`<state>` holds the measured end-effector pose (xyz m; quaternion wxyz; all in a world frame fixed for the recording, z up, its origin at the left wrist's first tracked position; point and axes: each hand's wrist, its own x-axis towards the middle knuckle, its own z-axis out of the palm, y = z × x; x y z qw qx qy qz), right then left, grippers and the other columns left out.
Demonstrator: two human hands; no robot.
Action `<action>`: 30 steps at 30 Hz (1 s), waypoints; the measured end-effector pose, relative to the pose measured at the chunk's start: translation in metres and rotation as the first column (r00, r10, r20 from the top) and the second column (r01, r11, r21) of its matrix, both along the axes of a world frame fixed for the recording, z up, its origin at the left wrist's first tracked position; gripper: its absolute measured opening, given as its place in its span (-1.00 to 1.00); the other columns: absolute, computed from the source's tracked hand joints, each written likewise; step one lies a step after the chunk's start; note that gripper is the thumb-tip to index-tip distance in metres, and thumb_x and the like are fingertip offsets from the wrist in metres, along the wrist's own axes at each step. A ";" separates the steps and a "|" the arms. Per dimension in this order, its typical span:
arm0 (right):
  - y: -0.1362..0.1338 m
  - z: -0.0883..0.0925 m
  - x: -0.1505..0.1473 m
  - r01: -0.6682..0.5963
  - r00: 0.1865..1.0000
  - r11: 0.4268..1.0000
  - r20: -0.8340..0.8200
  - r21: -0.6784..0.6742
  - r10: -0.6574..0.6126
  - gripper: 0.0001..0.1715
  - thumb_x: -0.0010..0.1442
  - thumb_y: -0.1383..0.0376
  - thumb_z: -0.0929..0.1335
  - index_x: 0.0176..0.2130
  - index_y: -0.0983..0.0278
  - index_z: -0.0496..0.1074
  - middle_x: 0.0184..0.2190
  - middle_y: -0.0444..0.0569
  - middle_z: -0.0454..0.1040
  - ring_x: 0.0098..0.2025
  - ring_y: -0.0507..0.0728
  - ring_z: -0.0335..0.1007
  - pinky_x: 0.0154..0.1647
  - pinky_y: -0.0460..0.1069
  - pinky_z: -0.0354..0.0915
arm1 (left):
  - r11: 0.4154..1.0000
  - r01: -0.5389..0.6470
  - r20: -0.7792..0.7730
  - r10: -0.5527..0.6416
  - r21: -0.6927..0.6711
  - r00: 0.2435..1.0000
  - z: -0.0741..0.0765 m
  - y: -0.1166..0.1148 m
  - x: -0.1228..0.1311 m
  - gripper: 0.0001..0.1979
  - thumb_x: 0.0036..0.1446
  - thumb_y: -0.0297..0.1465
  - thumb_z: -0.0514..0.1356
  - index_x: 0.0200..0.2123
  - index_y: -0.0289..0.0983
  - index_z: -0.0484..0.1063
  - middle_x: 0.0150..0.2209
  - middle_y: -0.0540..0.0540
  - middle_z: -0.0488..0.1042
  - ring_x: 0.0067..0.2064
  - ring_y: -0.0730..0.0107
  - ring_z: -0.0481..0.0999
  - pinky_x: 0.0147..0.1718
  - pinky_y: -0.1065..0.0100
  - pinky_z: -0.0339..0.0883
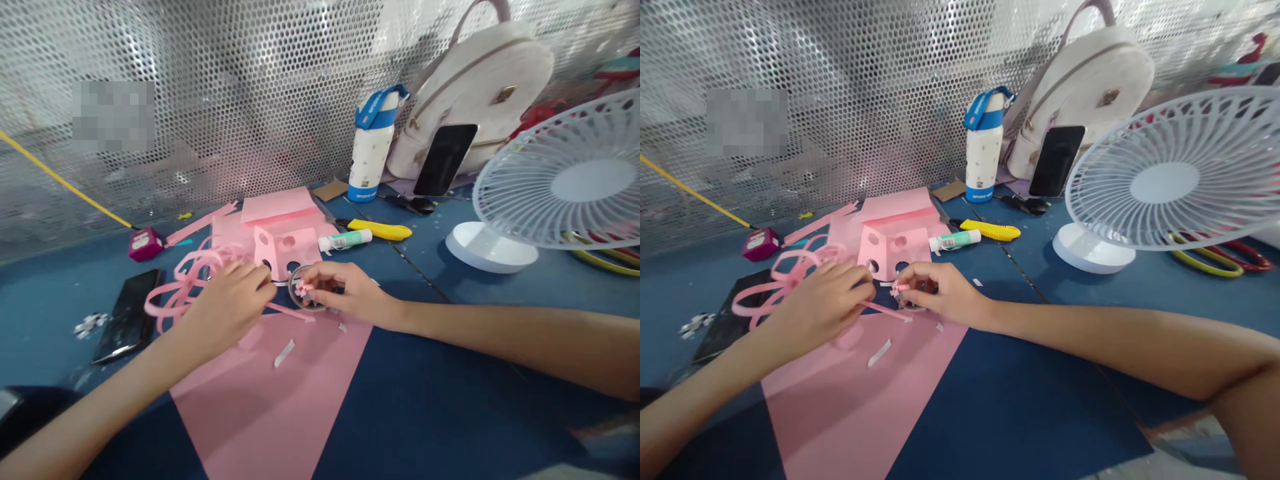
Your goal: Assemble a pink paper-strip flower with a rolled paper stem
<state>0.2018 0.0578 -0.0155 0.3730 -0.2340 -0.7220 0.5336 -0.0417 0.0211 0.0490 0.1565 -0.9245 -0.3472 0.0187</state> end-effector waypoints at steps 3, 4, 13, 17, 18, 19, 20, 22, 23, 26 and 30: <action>0.000 0.002 0.000 0.010 1.000 1.000 0.013 0.028 -0.010 -0.82 0.27 0.23 0.40 -0.16 0.29 0.49 -0.30 -0.06 0.56 -0.28 0.04 0.52 -0.32 -0.10 0.37 | 0.996 0.025 0.112 -0.014 -0.090 0.994 -0.012 -0.004 0.010 -0.87 0.21 -0.58 0.13 -0.22 -0.27 0.41 -0.24 -0.09 0.46 -0.19 0.14 0.44 -0.22 0.14 0.24; 0.000 0.002 0.000 0.015 1.000 0.999 0.015 0.032 -0.015 -0.82 0.27 0.23 0.40 -0.16 0.29 0.49 -0.30 -0.06 0.56 -0.28 0.04 0.51 -0.32 -0.09 0.37 | 0.990 0.042 0.152 -0.021 -0.136 0.988 -0.014 -0.007 0.013 -0.85 0.24 -0.56 0.13 -0.16 -0.27 0.41 -0.21 -0.08 0.47 -0.16 0.15 0.43 -0.19 0.13 0.24; 0.000 0.006 0.003 0.079 0.997 0.996 -0.003 0.030 -0.079 -0.77 0.28 0.19 0.40 -0.14 0.31 0.47 -0.37 -0.07 0.55 -0.36 0.03 0.47 -0.38 -0.09 0.34 | 0.970 0.208 0.334 -0.157 -0.123 0.929 -0.026 -0.025 0.032 -0.82 0.39 -0.44 0.08 -0.21 -0.29 0.48 -0.20 -0.10 0.54 -0.15 0.21 0.46 -0.10 0.18 0.30; 0.001 0.005 0.003 0.083 0.995 0.996 -0.049 -0.033 -0.085 -0.76 0.29 0.17 0.39 -0.15 0.30 0.45 -0.35 -0.06 0.55 -0.33 0.03 0.50 -0.33 -0.09 0.38 | 0.966 0.192 0.358 -0.120 -0.174 0.926 -0.024 -0.025 0.028 -0.79 0.36 -0.55 0.05 -0.07 -0.31 0.46 -0.21 -0.10 0.56 -0.20 0.24 0.50 -0.21 0.24 0.35; 0.002 0.005 0.002 0.083 0.994 0.995 -0.062 -0.053 -0.087 -0.76 0.29 0.17 0.40 -0.16 0.30 0.45 -0.34 -0.06 0.55 -0.32 0.03 0.50 -0.32 -0.09 0.40 | 0.968 0.182 0.363 -0.109 -0.173 0.926 -0.021 -0.025 0.027 -0.76 0.35 -0.56 0.03 -0.03 -0.32 0.44 -0.19 -0.11 0.56 -0.19 0.23 0.51 -0.23 0.24 0.36; 0.002 0.005 0.002 0.084 0.993 0.994 -0.073 -0.071 -0.089 -0.76 0.29 0.16 0.40 -0.17 0.30 0.45 -0.34 -0.06 0.54 -0.32 0.03 0.51 -0.31 -0.08 0.41 | 0.970 0.175 0.366 -0.103 -0.168 0.925 -0.018 -0.025 0.027 -0.75 0.37 -0.54 0.01 -0.01 -0.33 0.43 -0.19 -0.12 0.56 -0.18 0.23 0.52 -0.23 0.24 0.36; 0.002 0.004 0.002 0.084 0.993 0.993 -0.081 -0.082 -0.090 -0.75 0.28 0.15 0.40 -0.18 0.29 0.44 -0.34 -0.07 0.54 -0.32 0.03 0.51 -0.30 -0.08 0.41 | 0.971 0.172 0.371 -0.101 -0.164 0.923 -0.014 -0.024 0.026 -0.75 0.39 -0.51 0.00 -0.01 -0.32 0.44 -0.20 -0.12 0.56 -0.19 0.23 0.52 -0.25 0.24 0.35; 0.003 0.004 0.001 0.082 0.992 0.992 -0.090 -0.092 -0.090 -0.75 0.28 0.14 0.41 -0.19 0.29 0.44 -0.35 -0.08 0.53 -0.33 0.03 0.51 -0.30 -0.07 0.42 | 0.970 0.169 0.379 -0.091 -0.176 0.921 -0.006 -0.022 0.026 -0.73 0.44 -0.41 -0.02 -0.06 -0.29 0.47 -0.26 -0.10 0.53 -0.25 0.25 0.49 -0.30 0.25 0.31; 0.003 0.004 0.001 0.078 0.992 0.993 -0.089 -0.093 -0.087 -0.75 0.27 0.14 0.41 -0.19 0.28 0.43 -0.36 -0.09 0.53 -0.33 0.04 0.51 -0.30 -0.07 0.43 | 0.967 0.169 0.390 -0.084 -0.189 0.917 -0.002 -0.021 0.026 -0.71 0.45 -0.36 -0.03 -0.08 -0.27 0.50 -0.29 -0.08 0.52 -0.28 0.27 0.47 -0.33 0.27 0.29; 0.002 0.003 0.002 0.078 0.995 0.995 -0.058 -0.066 -0.082 -0.75 0.28 0.14 0.40 -0.16 0.29 0.44 -0.34 -0.07 0.54 -0.33 0.05 0.51 -0.33 -0.07 0.42 | 0.963 0.165 0.471 -0.047 -0.211 0.881 0.002 -0.017 0.024 -0.73 0.44 -0.32 0.03 -0.15 -0.22 0.54 -0.34 -0.04 0.52 -0.31 0.33 0.46 -0.34 0.30 0.25; -0.001 0.005 0.003 0.091 0.995 0.996 -0.032 0.020 -0.091 -0.76 0.27 0.18 0.41 -0.14 0.29 0.48 -0.32 -0.05 0.54 -0.33 0.05 0.49 -0.36 -0.08 0.40 | 0.967 0.196 0.629 -0.052 -0.162 0.776 -0.003 -0.013 0.020 -0.88 0.35 -0.41 0.19 -0.19 -0.24 0.56 -0.28 0.01 0.64 -0.28 0.40 0.54 -0.29 0.34 0.32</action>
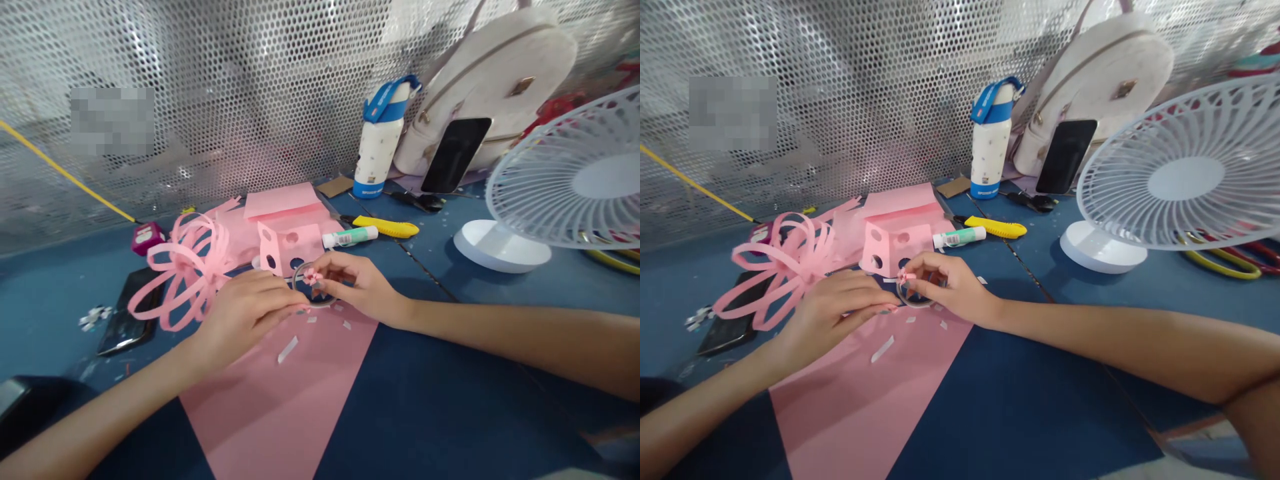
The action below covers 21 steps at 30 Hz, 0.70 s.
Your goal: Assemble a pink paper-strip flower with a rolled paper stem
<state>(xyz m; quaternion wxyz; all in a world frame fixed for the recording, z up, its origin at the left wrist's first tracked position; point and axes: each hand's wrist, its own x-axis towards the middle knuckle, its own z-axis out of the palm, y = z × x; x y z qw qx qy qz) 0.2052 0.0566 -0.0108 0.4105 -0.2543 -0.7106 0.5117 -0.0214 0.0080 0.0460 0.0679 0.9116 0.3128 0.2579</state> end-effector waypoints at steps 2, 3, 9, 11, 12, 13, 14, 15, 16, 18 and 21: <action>-0.002 0.001 0.000 -0.024 1.000 0.999 -0.009 0.027 0.024 -0.80 0.27 0.22 0.41 -0.14 0.30 0.48 -0.32 -0.06 0.55 -0.33 0.03 0.49 -0.38 -0.10 0.39 | 0.999 -0.020 0.088 0.017 0.030 0.996 -0.002 0.000 -0.001 -0.92 0.29 -0.45 0.25 -0.19 -0.24 0.57 -0.26 0.01 0.66 -0.27 0.42 0.57 -0.26 0.36 0.38; -0.002 0.001 0.000 -0.037 0.999 0.999 -0.012 0.035 0.037 -0.81 0.27 0.23 0.41 -0.15 0.29 0.48 -0.32 -0.06 0.55 -0.33 0.03 0.49 -0.38 -0.11 0.39 | 0.999 -0.034 0.123 0.028 0.043 0.992 -0.001 0.000 -0.001 -0.93 0.27 -0.46 0.27 -0.20 -0.25 0.57 -0.27 0.00 0.66 -0.27 0.43 0.58 -0.25 0.37 0.40; -0.003 0.001 0.000 -0.045 0.999 0.994 -0.001 0.096 0.045 -0.88 0.28 0.30 0.41 -0.17 0.29 0.50 -0.26 -0.04 0.58 -0.29 0.02 0.52 -0.36 -0.13 0.39 | 0.994 -0.090 0.232 0.074 0.055 0.970 0.007 -0.004 0.000 -0.91 0.18 -0.51 0.35 -0.25 -0.23 0.59 -0.29 0.02 0.65 -0.24 0.46 0.59 -0.19 0.38 0.47; -0.004 0.001 0.000 -0.054 0.999 0.991 0.007 0.122 0.053 -0.89 0.28 0.30 0.41 -0.17 0.29 0.50 -0.27 -0.05 0.58 -0.29 0.01 0.52 -0.37 -0.14 0.37 | 0.994 -0.096 0.241 0.083 0.042 0.967 0.008 -0.005 0.001 -0.89 0.18 -0.53 0.34 -0.24 -0.22 0.59 -0.29 0.02 0.64 -0.22 0.46 0.59 -0.19 0.39 0.48; -0.004 0.001 0.000 -0.058 0.998 0.989 0.011 0.137 0.057 -0.89 0.28 0.31 0.41 -0.16 0.29 0.50 -0.28 -0.05 0.58 -0.29 0.01 0.53 -0.37 -0.15 0.36 | 0.995 -0.096 0.244 0.083 0.039 0.966 0.008 -0.005 0.001 -0.88 0.18 -0.54 0.34 -0.24 -0.22 0.59 -0.28 0.02 0.63 -0.22 0.47 0.59 -0.19 0.39 0.48; -0.004 0.001 0.000 -0.063 0.998 0.986 0.017 0.152 0.061 -0.89 0.28 0.31 0.41 -0.16 0.29 0.50 -0.28 -0.06 0.58 -0.29 0.01 0.52 -0.37 -0.15 0.35 | 0.995 -0.093 0.245 0.080 0.041 0.966 0.008 -0.005 0.001 -0.87 0.18 -0.55 0.33 -0.24 -0.22 0.59 -0.27 0.02 0.63 -0.21 0.48 0.59 -0.19 0.40 0.48; -0.005 0.001 0.000 -0.069 0.998 0.984 0.022 0.167 0.066 -0.89 0.28 0.32 0.42 -0.16 0.29 0.50 -0.28 -0.06 0.58 -0.30 0.00 0.52 -0.37 -0.14 0.35 | 0.995 -0.090 0.242 0.076 0.048 0.967 0.008 -0.006 0.001 -0.86 0.19 -0.56 0.33 -0.23 -0.22 0.59 -0.26 0.02 0.62 -0.21 0.48 0.59 -0.19 0.40 0.48; -0.005 0.001 0.000 -0.078 0.997 0.981 0.028 0.176 0.074 -0.89 0.28 0.32 0.42 -0.16 0.29 0.50 -0.26 -0.05 0.59 -0.30 0.00 0.52 -0.36 -0.14 0.35 | 0.994 -0.089 0.235 0.073 0.057 0.969 0.007 -0.006 0.001 -0.85 0.19 -0.57 0.32 -0.22 -0.22 0.59 -0.25 0.01 0.62 -0.21 0.48 0.58 -0.20 0.41 0.48; -0.005 0.001 0.001 -0.086 0.996 0.979 0.033 0.184 0.081 -0.90 0.28 0.32 0.42 -0.16 0.29 0.51 -0.25 -0.05 0.59 -0.31 0.00 0.52 -0.37 -0.13 0.34 | 0.994 -0.092 0.222 0.076 0.061 0.972 0.007 -0.007 0.002 -0.85 0.20 -0.57 0.31 -0.22 -0.22 0.60 -0.25 0.00 0.61 -0.22 0.48 0.58 -0.21 0.41 0.48; -0.005 0.001 0.001 -0.094 0.995 0.978 0.042 0.188 0.087 -0.90 0.28 0.31 0.42 -0.17 0.28 0.51 -0.24 -0.05 0.59 -0.31 0.01 0.52 -0.37 -0.12 0.34 | 0.992 -0.102 0.192 0.087 0.072 0.978 0.007 -0.008 0.002 -0.85 0.22 -0.57 0.29 -0.22 -0.22 0.60 -0.25 -0.01 0.60 -0.24 0.48 0.58 -0.25 0.43 0.46; -0.006 0.001 0.000 -0.090 0.995 0.980 0.051 0.177 0.083 -0.89 0.28 0.29 0.42 -0.17 0.27 0.51 -0.26 -0.05 0.59 -0.32 0.02 0.53 -0.37 -0.11 0.36 | 0.988 -0.120 0.158 0.103 0.101 0.982 0.007 -0.009 0.003 -0.87 0.22 -0.56 0.29 -0.22 -0.24 0.60 -0.27 -0.03 0.59 -0.26 0.47 0.57 -0.28 0.42 0.45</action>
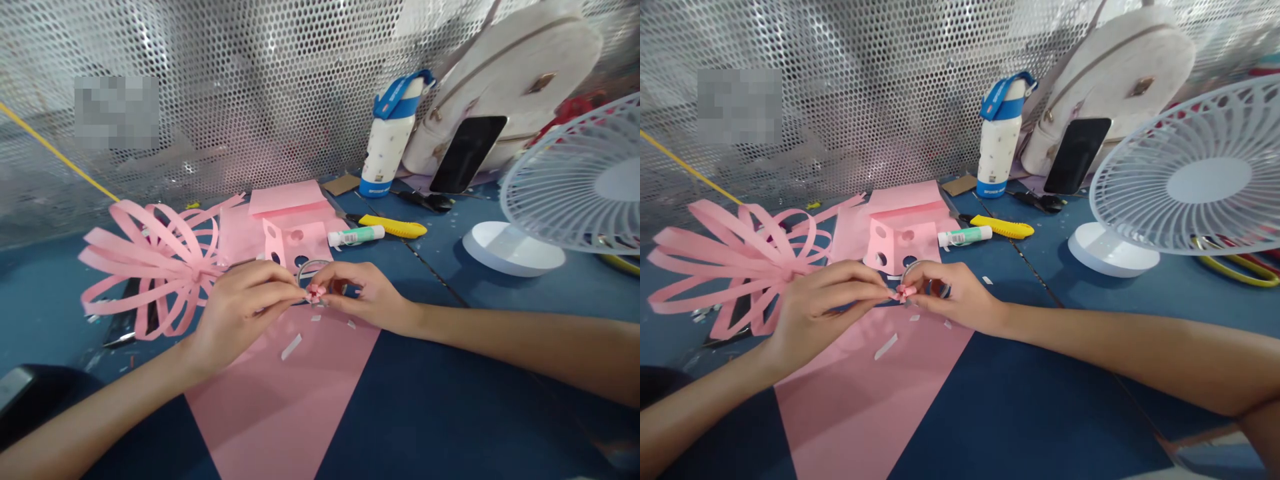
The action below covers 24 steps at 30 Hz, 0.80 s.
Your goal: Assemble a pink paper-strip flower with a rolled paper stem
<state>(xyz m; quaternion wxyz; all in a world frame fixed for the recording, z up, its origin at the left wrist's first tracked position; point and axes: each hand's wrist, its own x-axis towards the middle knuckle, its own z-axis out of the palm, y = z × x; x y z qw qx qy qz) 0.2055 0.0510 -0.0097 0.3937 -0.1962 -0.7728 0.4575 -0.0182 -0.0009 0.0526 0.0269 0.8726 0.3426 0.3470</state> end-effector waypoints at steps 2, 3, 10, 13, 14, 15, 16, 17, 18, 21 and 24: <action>0.000 0.000 0.000 -0.005 1.000 1.000 0.002 -0.001 0.005 -0.89 0.28 0.30 0.42 -0.17 0.27 0.51 -0.24 -0.04 0.59 -0.32 0.02 0.53 -0.37 -0.11 0.36 | 1.000 -0.007 -0.003 0.008 0.015 1.000 0.000 -0.001 0.001 -0.89 0.22 -0.56 0.30 -0.23 -0.25 0.59 -0.29 -0.02 0.59 -0.28 0.46 0.57 -0.29 0.41 0.45; 0.000 0.000 0.000 -0.010 1.000 1.000 -0.001 0.002 0.010 -0.90 0.28 0.30 0.42 -0.17 0.28 0.51 -0.23 -0.04 0.59 -0.31 0.02 0.52 -0.37 -0.11 0.36 | 1.000 -0.009 0.000 0.009 0.017 1.000 0.000 -0.001 0.001 -0.89 0.21 -0.56 0.30 -0.24 -0.25 0.58 -0.30 -0.02 0.60 -0.28 0.46 0.57 -0.29 0.41 0.45; 0.000 0.000 0.000 -0.027 1.000 1.000 -0.001 0.005 0.027 -0.90 0.27 0.29 0.44 -0.18 0.28 0.52 -0.21 -0.03 0.57 -0.30 0.01 0.52 -0.38 -0.14 0.37 | 1.000 0.006 -0.003 -0.006 0.017 1.000 0.000 0.000 0.001 -0.89 0.21 -0.58 0.29 -0.25 -0.27 0.56 -0.32 -0.03 0.60 -0.30 0.46 0.56 -0.31 0.40 0.43; 0.000 0.001 -0.001 -0.018 1.000 1.000 0.020 0.009 0.018 -0.87 0.27 0.26 0.44 -0.19 0.28 0.53 -0.22 -0.03 0.58 -0.32 0.01 0.51 -0.38 -0.12 0.39 | 1.000 0.017 -0.003 -0.017 0.020 1.000 -0.001 0.000 0.001 -0.89 0.22 -0.57 0.29 -0.25 -0.27 0.56 -0.32 -0.02 0.59 -0.31 0.47 0.54 -0.33 0.40 0.42; -0.001 0.001 -0.001 -0.018 1.000 1.000 0.022 0.013 0.017 -0.87 0.27 0.26 0.44 -0.19 0.28 0.52 -0.23 -0.03 0.58 -0.32 0.01 0.51 -0.37 -0.12 0.39 | 1.000 0.020 -0.001 -0.020 0.021 1.000 -0.001 -0.001 0.001 -0.90 0.23 -0.57 0.28 -0.26 -0.27 0.56 -0.33 -0.02 0.58 -0.31 0.47 0.54 -0.34 0.41 0.41; -0.001 0.001 -0.001 -0.018 1.000 1.000 0.022 0.018 0.018 -0.86 0.27 0.25 0.44 -0.19 0.28 0.52 -0.25 -0.03 0.58 -0.32 0.02 0.51 -0.37 -0.12 0.40 | 1.000 0.023 0.000 -0.023 0.021 1.000 -0.001 -0.001 0.001 -0.90 0.23 -0.57 0.28 -0.26 -0.27 0.56 -0.33 -0.02 0.58 -0.32 0.48 0.54 -0.35 0.42 0.41; -0.001 0.001 -0.001 -0.019 1.000 1.000 0.021 0.021 0.019 -0.86 0.27 0.25 0.44 -0.19 0.28 0.52 -0.27 -0.04 0.58 -0.32 0.02 0.51 -0.37 -0.11 0.40 | 1.000 0.024 -0.001 -0.024 0.020 1.000 -0.001 -0.001 0.001 -0.90 0.24 -0.57 0.27 -0.26 -0.26 0.55 -0.33 -0.01 0.58 -0.32 0.49 0.54 -0.36 0.43 0.40; -0.001 0.002 -0.001 -0.021 1.000 1.000 0.018 0.024 0.020 -0.86 0.27 0.25 0.44 -0.19 0.28 0.52 -0.29 -0.05 0.58 -0.32 0.03 0.51 -0.37 -0.11 0.40 | 0.999 0.024 -0.003 -0.023 0.022 1.000 -0.002 -0.001 0.001 -0.90 0.25 -0.56 0.27 -0.26 -0.26 0.55 -0.33 -0.01 0.58 -0.33 0.49 0.53 -0.37 0.43 0.40; -0.001 0.002 -0.001 -0.021 1.000 1.000 0.016 0.023 0.020 -0.86 0.27 0.25 0.44 -0.19 0.27 0.52 -0.31 -0.05 0.58 -0.32 0.04 0.52 -0.36 -0.10 0.41 | 0.999 0.023 -0.011 -0.023 0.026 1.000 -0.002 -0.001 0.001 -0.90 0.25 -0.56 0.26 -0.26 -0.25 0.55 -0.33 -0.01 0.58 -0.33 0.49 0.54 -0.37 0.43 0.41; -0.003 0.002 -0.001 -0.015 1.000 1.000 0.011 0.002 0.015 -0.88 0.25 0.27 0.46 -0.20 0.26 0.52 -0.35 -0.08 0.57 -0.34 0.04 0.52 -0.35 -0.10 0.42 | 0.997 0.027 -0.053 -0.023 0.073 0.998 -0.002 -0.001 0.001 -0.89 0.26 -0.56 0.26 -0.27 -0.25 0.55 -0.33 -0.02 0.59 -0.33 0.47 0.55 -0.36 0.41 0.42; -0.004 0.003 -0.002 -0.014 1.000 0.999 0.006 -0.048 0.014 -0.89 0.22 0.30 0.48 -0.21 0.25 0.52 -0.36 -0.11 0.56 -0.36 0.02 0.53 -0.35 -0.10 0.42 | 0.992 0.012 -0.136 0.006 0.129 0.991 -0.001 -0.003 0.001 -0.87 0.27 -0.56 0.23 -0.28 -0.25 0.55 -0.34 -0.03 0.59 -0.33 0.44 0.56 -0.35 0.39 0.43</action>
